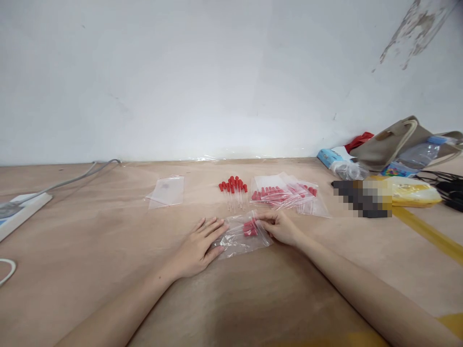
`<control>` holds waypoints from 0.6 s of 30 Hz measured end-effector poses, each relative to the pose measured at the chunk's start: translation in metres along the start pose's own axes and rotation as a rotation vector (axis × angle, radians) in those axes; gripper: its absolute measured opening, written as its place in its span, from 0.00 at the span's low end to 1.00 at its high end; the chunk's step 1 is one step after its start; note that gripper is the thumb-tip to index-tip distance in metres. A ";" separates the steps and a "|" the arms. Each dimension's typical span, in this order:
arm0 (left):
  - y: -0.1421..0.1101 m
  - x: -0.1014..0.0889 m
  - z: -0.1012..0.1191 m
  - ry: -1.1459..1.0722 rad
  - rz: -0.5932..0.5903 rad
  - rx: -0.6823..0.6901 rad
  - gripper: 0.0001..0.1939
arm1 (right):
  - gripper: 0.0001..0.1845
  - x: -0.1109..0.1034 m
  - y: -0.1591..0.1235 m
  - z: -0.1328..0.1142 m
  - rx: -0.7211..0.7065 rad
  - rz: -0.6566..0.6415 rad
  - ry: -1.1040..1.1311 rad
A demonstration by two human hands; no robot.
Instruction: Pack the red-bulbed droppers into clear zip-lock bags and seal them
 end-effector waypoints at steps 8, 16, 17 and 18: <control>0.001 0.000 0.000 -0.019 -0.006 0.007 0.24 | 0.08 -0.006 0.004 0.014 0.054 0.115 0.040; 0.001 0.001 0.000 -0.002 -0.016 0.004 0.23 | 0.07 -0.044 0.006 -0.021 0.010 0.257 -0.432; 0.001 0.001 0.000 -0.004 -0.012 0.005 0.23 | 0.07 -0.050 0.013 -0.028 0.018 0.291 -0.468; 0.001 0.000 0.000 -0.006 -0.007 0.005 0.24 | 0.06 -0.054 0.021 -0.034 0.033 0.307 -0.516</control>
Point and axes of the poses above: each hand's wrist, its own y-axis towards the middle knuckle, its own x-axis out of the palm, z = x × y, the point moved 9 cm from there along y, towards the middle knuckle, and after that the axes turned 11 degrees about -z, right-handed, at the moved point
